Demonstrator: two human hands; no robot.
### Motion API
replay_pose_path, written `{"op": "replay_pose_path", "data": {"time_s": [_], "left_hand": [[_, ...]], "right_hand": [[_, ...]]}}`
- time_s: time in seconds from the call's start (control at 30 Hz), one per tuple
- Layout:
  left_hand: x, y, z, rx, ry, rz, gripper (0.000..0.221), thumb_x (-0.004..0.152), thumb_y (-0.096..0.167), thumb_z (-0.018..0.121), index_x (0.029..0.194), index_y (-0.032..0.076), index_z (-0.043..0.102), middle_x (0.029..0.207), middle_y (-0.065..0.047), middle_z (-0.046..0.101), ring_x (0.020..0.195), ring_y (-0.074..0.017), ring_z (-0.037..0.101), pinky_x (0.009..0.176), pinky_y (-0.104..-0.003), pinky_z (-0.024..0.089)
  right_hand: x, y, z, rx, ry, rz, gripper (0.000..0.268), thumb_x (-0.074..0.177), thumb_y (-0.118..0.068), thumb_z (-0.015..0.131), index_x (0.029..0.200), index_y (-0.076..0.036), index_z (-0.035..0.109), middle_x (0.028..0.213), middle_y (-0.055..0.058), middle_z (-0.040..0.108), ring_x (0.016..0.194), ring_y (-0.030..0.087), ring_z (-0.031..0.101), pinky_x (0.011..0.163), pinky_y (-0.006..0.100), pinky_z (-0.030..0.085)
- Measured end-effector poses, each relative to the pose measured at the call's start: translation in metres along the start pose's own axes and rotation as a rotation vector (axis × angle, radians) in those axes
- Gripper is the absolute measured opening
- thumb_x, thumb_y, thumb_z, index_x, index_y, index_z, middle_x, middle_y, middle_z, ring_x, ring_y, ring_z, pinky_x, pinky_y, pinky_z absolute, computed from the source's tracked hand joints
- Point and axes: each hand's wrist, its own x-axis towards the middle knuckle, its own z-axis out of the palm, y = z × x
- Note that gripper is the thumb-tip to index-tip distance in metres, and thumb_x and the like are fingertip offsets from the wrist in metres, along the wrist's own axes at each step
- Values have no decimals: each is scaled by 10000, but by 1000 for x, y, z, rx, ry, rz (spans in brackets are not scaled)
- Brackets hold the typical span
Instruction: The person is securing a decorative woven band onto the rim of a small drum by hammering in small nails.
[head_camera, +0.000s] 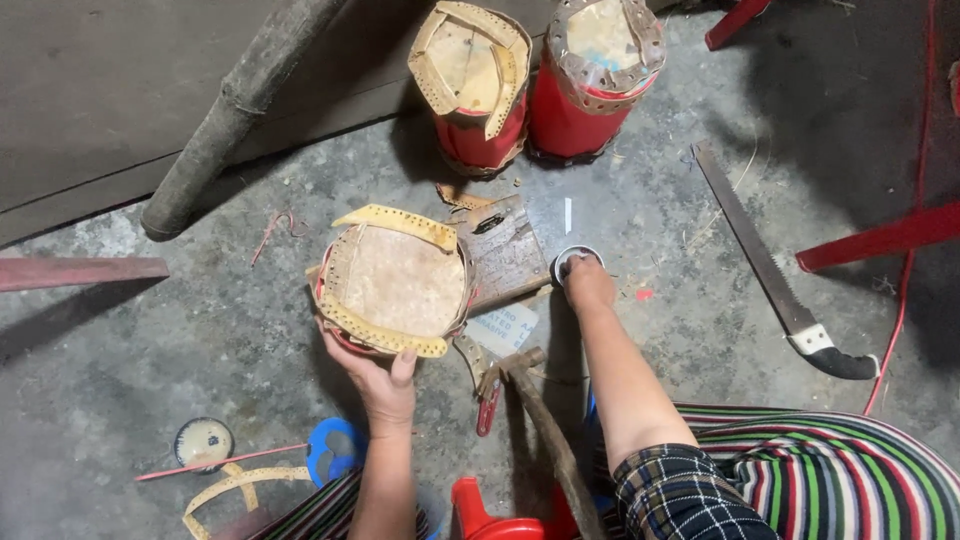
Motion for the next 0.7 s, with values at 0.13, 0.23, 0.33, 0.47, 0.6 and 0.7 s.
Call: {"op": "replay_pose_path", "data": {"time_s": [0.13,0.23,0.33,0.47,0.6,0.7], "left_hand": [[-3,-12,0,4,6,8,1270,659,663,726,1580,-3,160,1502,-299,387,1434,-370,401,1227,-452,271],[-1,-3,2,0,10,17,1251,670,669,721,1569,-1,167,1492,-308,397,1427,-383,408,1228,-470,275],[-2,-6,2,-1,21,45,1216,691,661,716,1551,-20,192,1461,-313,411,1405,-387,426,1217,-472,291],[-3,-10,2,15,35,68,1219,708,673,710,1550,-37,187,1452,-336,408,1399,-408,425,1213,-482,294],[-1,-3,4,0,39,85,1202,728,673,712,1546,-41,198,1449,-337,417,1392,-405,434,1207,-485,303],[-3,-7,2,-5,25,51,1197,711,628,745,1536,-46,198,1434,-344,406,1385,-432,431,1206,-504,300]], "right_hand": [[0,1,-14,71,-62,42,228,917,-232,715,1142,-233,749,1116,107,656,1060,337,715,900,485,577],[14,25,-1,274,-65,97,253,966,-256,672,1198,-174,729,1165,172,670,1140,410,672,977,539,542],[29,49,24,649,-71,147,200,950,-277,704,1097,-144,727,1129,166,734,1145,403,667,995,495,527],[0,30,-14,1276,-221,320,65,995,-170,598,1038,-130,623,929,41,727,717,129,702,612,233,613],[-17,23,-41,1490,-234,332,66,995,-172,600,1042,-126,590,908,3,722,682,62,693,577,155,602],[-13,30,-38,1682,-252,358,92,984,-138,639,1076,-137,641,922,63,761,633,119,716,525,207,625]]}}
